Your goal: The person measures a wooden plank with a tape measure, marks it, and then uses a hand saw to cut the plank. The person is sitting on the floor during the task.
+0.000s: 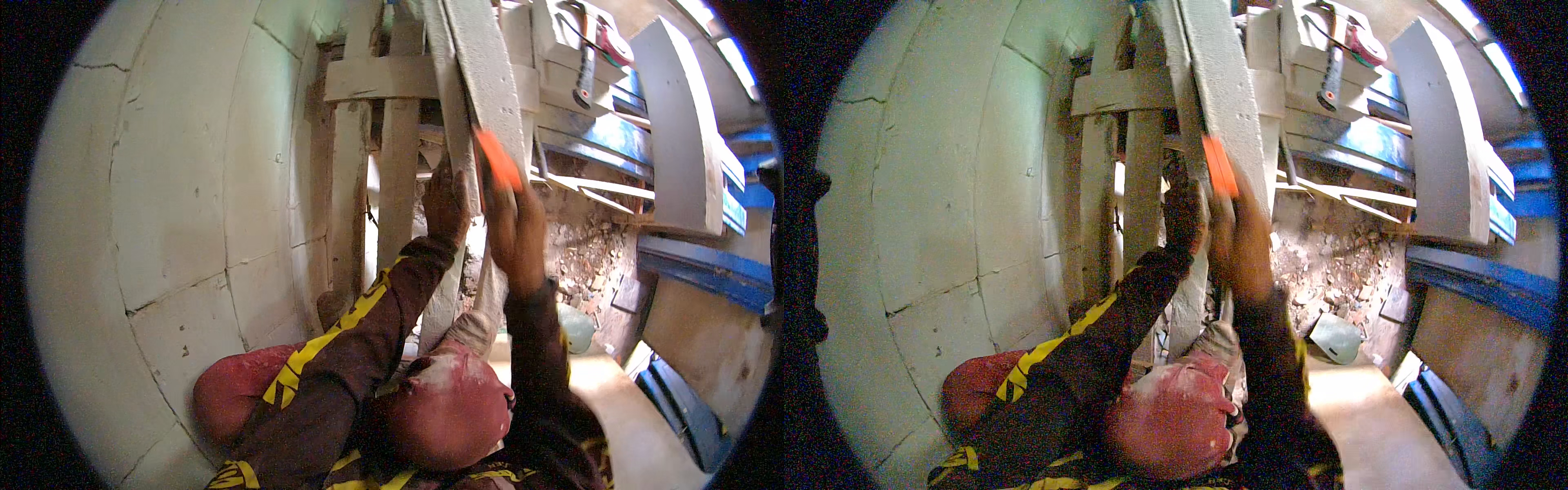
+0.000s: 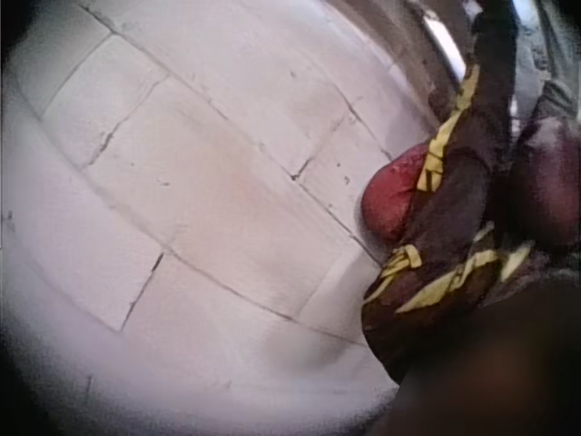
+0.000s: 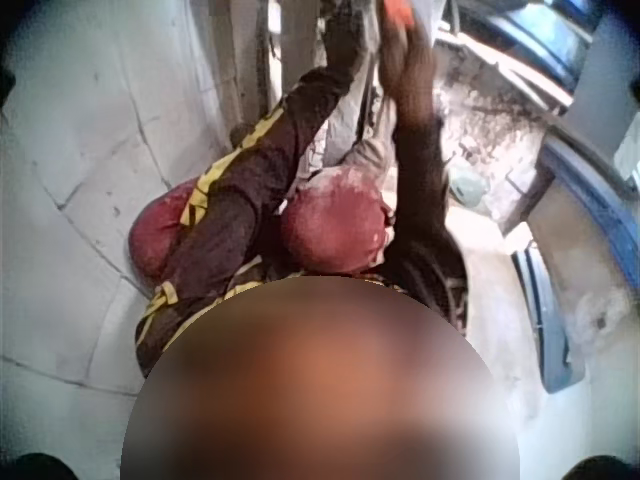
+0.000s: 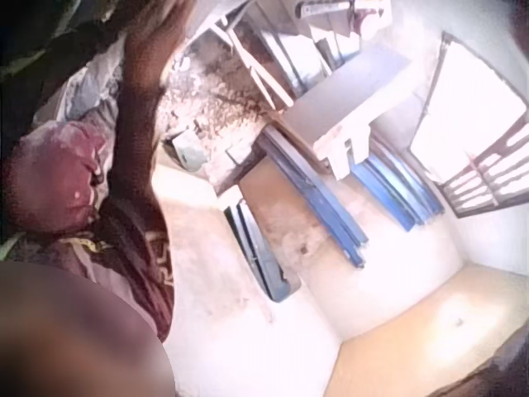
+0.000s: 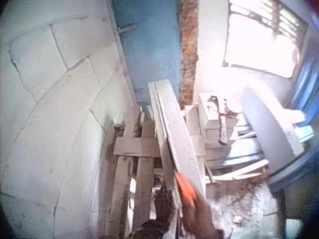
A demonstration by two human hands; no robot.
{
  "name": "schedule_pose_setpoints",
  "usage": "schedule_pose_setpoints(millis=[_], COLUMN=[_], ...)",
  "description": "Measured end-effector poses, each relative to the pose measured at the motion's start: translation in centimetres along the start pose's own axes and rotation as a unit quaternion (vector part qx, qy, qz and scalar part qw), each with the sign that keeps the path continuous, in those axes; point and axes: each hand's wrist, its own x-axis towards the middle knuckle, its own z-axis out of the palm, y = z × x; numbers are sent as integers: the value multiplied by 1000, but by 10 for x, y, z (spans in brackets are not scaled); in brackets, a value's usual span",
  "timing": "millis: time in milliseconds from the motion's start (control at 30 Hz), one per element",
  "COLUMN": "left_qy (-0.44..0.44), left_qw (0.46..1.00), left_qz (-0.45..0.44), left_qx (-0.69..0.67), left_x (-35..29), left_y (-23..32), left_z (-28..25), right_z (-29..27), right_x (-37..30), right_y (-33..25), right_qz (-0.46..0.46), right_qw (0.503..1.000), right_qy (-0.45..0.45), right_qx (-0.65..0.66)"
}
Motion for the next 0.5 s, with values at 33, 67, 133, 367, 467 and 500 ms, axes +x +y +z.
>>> schedule_pose_setpoints(millis=[33,67,133,367,467,500], left_qy=[-12,-21,-42,-6,-42,-85], left_qw=[998,991,950,999,992,987], left_qz=[-31,-63,-156,-30,-85,-101], left_qx=[-59,-115,-267,-41,-80,-87], left_x=[-1,0,-3,-6,7,11], left_y=[-2,-3,-7,-15,-4,-2], left_z=[-2,-1,1,7,2,-2], right_z=[6,9,12,-20,-10,0], right_x=[31,40,39,-143,-77,-38], right_y=[7,14,28,30,26,30], right_qz=[-64,-70,-78,-38,37,59], right_qw=[998,997,997,999,999,998], right_qy=[3,-4,3,9,4,1], right_qx=[-17,26,4,-16,37,28])
